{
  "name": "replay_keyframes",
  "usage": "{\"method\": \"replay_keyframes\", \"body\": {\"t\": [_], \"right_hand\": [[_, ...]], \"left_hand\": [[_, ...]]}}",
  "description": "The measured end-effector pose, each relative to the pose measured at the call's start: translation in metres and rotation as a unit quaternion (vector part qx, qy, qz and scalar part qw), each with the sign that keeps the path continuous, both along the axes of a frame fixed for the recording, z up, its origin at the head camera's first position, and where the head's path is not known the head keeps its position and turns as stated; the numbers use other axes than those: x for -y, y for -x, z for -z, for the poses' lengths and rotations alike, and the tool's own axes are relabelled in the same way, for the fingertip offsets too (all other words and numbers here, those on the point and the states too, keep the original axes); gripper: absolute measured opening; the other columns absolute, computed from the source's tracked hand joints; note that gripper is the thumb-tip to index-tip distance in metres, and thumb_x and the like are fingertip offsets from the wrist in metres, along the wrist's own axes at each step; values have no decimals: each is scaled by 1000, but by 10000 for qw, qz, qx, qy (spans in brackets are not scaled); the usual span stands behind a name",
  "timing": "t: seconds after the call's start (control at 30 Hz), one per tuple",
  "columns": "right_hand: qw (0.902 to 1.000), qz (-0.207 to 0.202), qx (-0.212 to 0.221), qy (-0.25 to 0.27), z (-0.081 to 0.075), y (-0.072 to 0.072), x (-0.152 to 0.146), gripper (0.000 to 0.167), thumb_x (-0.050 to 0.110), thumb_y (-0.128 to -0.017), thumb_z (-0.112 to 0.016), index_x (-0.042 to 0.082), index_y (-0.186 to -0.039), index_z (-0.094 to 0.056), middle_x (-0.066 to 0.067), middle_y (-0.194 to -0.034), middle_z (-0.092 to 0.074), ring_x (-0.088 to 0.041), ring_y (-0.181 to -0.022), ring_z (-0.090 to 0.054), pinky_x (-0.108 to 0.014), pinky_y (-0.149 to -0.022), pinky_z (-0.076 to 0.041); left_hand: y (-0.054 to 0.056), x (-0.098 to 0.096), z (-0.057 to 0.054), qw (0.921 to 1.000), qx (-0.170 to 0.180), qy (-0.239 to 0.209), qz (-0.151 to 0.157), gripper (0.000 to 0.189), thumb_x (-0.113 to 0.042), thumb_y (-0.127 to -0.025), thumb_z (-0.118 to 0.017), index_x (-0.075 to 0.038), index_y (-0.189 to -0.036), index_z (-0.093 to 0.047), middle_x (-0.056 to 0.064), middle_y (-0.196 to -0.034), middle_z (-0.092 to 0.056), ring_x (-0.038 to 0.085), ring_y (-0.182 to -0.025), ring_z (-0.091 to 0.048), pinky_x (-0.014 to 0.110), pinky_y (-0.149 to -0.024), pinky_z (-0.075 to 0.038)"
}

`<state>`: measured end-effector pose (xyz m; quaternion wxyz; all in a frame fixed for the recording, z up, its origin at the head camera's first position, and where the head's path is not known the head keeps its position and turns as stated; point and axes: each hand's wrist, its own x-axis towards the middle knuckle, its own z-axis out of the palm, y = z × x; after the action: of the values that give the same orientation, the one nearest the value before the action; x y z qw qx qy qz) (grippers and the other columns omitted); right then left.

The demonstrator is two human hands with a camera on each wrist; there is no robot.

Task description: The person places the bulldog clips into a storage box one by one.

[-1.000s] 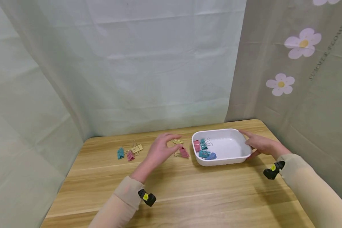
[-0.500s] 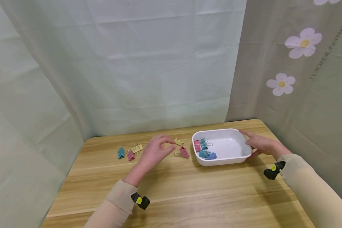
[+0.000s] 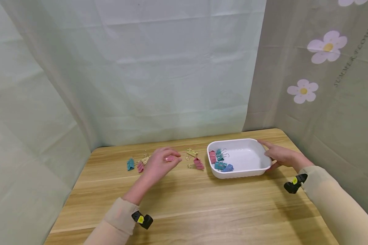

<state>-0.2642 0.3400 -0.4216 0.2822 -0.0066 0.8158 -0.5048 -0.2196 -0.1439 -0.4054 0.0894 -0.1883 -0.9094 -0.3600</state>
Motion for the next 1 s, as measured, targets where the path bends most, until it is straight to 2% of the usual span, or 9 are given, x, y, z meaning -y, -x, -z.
{"method": "replay_keyframes", "body": {"t": [0.13,0.3,0.37,0.53,0.6,1.0], "right_hand": [[10000,-10,-13,-46,0,1,-1,76,2,-104,-35,16,-164,8,-35,-157,-6,-49,-120,-50,-56,-86,-58],[10000,-11,1,-27,1,3,-1,75,2,-105,-36,17,-164,8,-34,-158,-6,-50,-122,-48,-56,-86,-58],[10000,-5,0,-12,1,3,-1,76,2,-104,-36,16,-164,9,-34,-158,-5,-50,-122,-48,-55,-85,-58],[10000,12,-3,20,1,2,0,76,2,-104,-36,16,-164,8,-34,-158,-6,-49,-122,-48,-55,-86,-58],[10000,9,-4,23,1,2,1,76,2,-103,-36,15,-164,7,-35,-158,-6,-49,-122,-48,-55,-86,-58],[10000,-10,-18,-85,-1,-1,1,77,2,-102,-37,15,-164,7,-34,-157,-9,-46,-118,-51,-55,-86,-58]], "left_hand": [[-2,9,2,10000,-6,28,-73,25,-43,-94,-74,-22,-108,-78,-5,-124,-68,24,-126,-56,53,-106,-43],[-5,21,3,9995,206,112,-222,42,-59,-94,-66,-23,-114,-77,-7,-126,-66,23,-126,-55,55,-105,-44],[-7,25,3,9992,267,113,-276,44,-61,-94,-65,-23,-114,-77,-7,-125,-67,24,-125,-55,55,-107,-42],[-10,38,6,9990,260,28,-373,34,-47,-96,-71,-21,-117,-76,-1,-128,-67,29,-131,-51,60,-110,-37],[-11,43,7,9988,239,11,-431,33,-43,-96,-72,-20,-119,-76,0,-130,-66,30,-133,-50,61,-108,-39],[-11,59,6,9984,98,36,-554,33,-39,-96,-71,-17,-120,-75,6,-129,-66,35,-130,-50,60,-105,-40]]}}
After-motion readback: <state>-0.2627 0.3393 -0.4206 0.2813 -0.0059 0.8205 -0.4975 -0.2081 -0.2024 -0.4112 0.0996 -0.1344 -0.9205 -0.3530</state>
